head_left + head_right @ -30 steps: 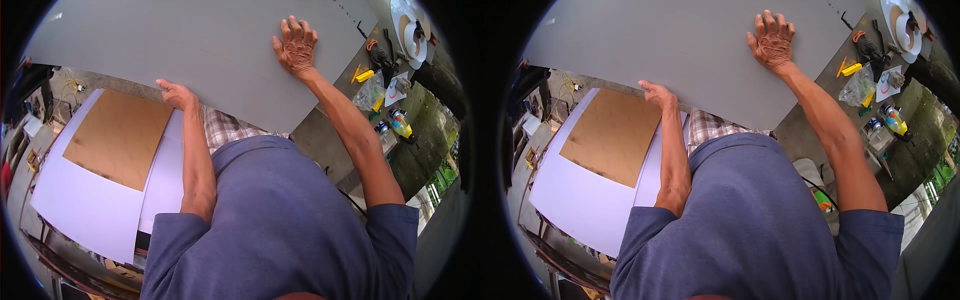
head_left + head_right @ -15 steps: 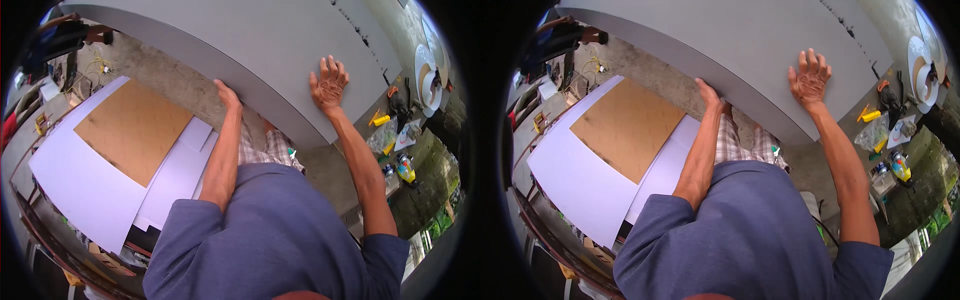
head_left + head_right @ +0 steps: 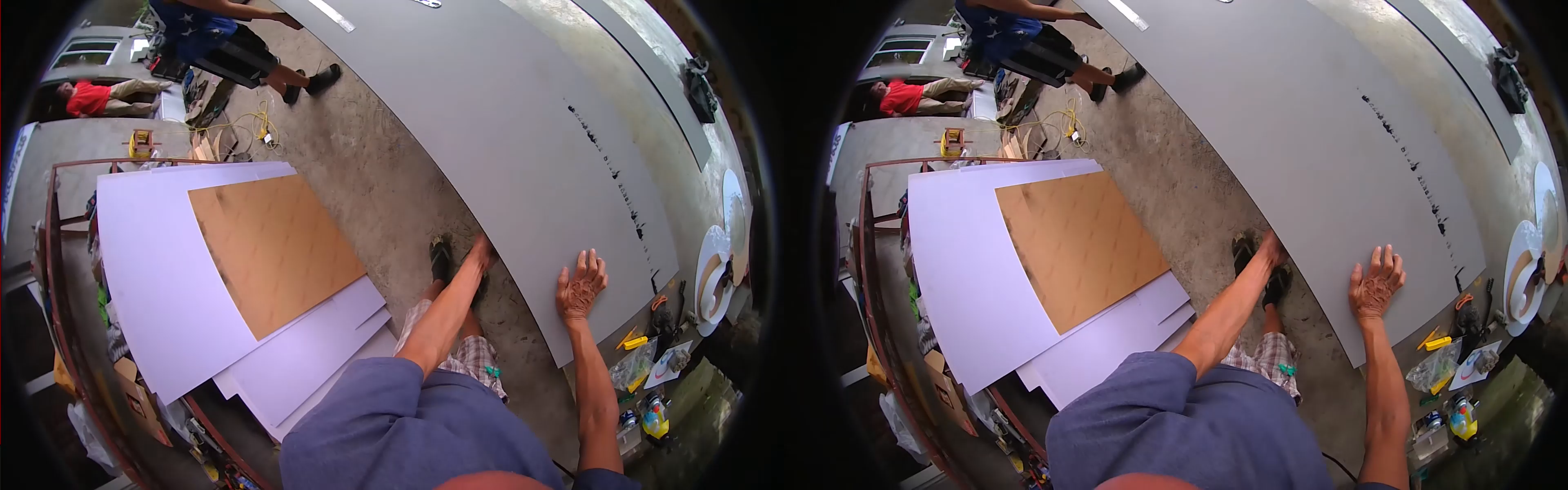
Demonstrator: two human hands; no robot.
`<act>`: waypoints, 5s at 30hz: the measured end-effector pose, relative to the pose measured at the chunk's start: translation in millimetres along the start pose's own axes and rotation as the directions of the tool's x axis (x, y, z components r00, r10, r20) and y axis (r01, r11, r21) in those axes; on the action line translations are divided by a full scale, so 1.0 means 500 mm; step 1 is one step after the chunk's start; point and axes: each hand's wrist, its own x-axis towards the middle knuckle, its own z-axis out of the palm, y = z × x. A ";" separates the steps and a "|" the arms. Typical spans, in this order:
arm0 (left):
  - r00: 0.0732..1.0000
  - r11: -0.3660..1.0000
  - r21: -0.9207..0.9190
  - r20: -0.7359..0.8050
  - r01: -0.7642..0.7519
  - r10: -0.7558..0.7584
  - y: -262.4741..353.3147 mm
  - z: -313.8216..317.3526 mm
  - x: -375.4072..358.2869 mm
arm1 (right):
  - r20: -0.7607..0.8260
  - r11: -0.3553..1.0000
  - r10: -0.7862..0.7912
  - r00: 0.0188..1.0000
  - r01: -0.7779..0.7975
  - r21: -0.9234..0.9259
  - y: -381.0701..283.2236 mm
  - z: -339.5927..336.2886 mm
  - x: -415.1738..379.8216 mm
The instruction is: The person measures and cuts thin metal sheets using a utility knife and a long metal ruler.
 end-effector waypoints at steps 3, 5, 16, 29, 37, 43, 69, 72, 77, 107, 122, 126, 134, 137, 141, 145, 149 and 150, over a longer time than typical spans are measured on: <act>0.995 0.997 -0.049 -0.071 0.065 -0.068 0.021 -0.026 -0.048 | -0.003 1.000 0.000 1.000 0.000 -0.010 -0.003 -0.002 0.000; 0.981 0.995 -0.052 -0.165 0.091 -0.098 0.028 -0.063 -0.082 | -0.005 1.000 0.006 1.000 -0.006 -0.009 -0.002 -0.002 0.000; 0.938 0.904 0.427 -0.300 -0.031 0.174 0.113 -0.097 -0.371 | -0.028 1.000 -0.001 1.000 0.000 -0.014 0.005 0.008 0.000; 0.980 0.996 0.041 0.178 0.078 -0.085 0.034 -0.031 -0.021 | -0.024 1.000 0.010 1.000 -0.010 -0.013 0.009 0.004 0.003; 0.983 0.941 0.333 -0.182 0.060 0.002 0.089 -0.164 -0.359 | -0.038 1.000 0.007 0.999 -0.007 -0.002 0.000 0.013 -0.008; 0.996 0.984 0.166 -0.074 0.062 -0.050 0.090 -0.098 -0.211 | -0.045 1.000 -0.005 0.999 0.004 -0.019 -0.003 0.008 -0.004; 0.992 0.987 -0.101 -0.026 0.123 -0.126 0.057 -0.109 -0.085 | -0.023 1.000 0.014 1.000 -0.015 -0.012 0.004 0.011 -0.009; 0.969 0.997 -0.005 0.233 -0.082 0.081 0.031 -0.030 0.001 | -0.016 0.999 0.025 1.000 -0.026 -0.047 0.005 0.014 -0.010; 0.970 0.997 0.046 -0.238 0.057 -0.044 0.030 -0.151 -0.087 | -0.047 1.000 0.014 0.999 -0.014 -0.002 0.007 0.014 -0.008; 0.964 0.986 0.096 -0.217 -0.135 0.153 0.142 -0.245 -0.316 | -0.041 1.000 0.023 0.999 -0.023 -0.006 0.010 0.029 -0.012; 0.992 0.993 0.025 0.052 -0.119 0.117 0.150 -0.134 -0.083 | -0.013 0.999 0.034 0.999 -0.033 0.027 -0.007 -0.002 -0.003; 0.999 0.995 -0.101 -0.043 0.010 -0.015 0.138 -0.154 -0.073 | -0.023 0.998 0.036 0.999 -0.035 0.046 -0.003 -0.011 -0.004; 0.977 0.997 0.038 -0.201 -0.069 0.075 0.197 -0.229 -0.224 | -0.045 0.997 0.035 0.998 -0.032 0.070 -0.004 -0.015 -0.003; 0.979 0.995 0.095 -0.198 -0.035 0.053 0.219 -0.209 -0.260 | -0.037 0.997 0.044 0.998 -0.042 0.065 0.001 -0.019 -0.006; 0.974 0.982 0.189 -0.222 -0.006 0.049 0.229 -0.222 -0.213 | -0.040 0.997 0.048 0.998 -0.045 0.061 -0.007 -0.024 -0.008; 0.982 0.978 0.200 -0.166 -0.052 0.086 0.223 -0.194 -0.197 | -0.030 0.999 0.025 0.999 -0.023 0.047 -0.009 -0.020 -0.008; 0.979 0.991 0.126 -0.195 -0.042 0.066 0.237 -0.163 -0.188 | -0.044 1.000 0.013 0.999 -0.012 0.023 -0.013 -0.018 -0.008; 0.979 0.993 0.111 -0.197 -0.033 0.055 0.243 -0.171 -0.178 | -0.047 1.000 0.008 0.999 -0.007 0.014 -0.013 -0.018 -0.006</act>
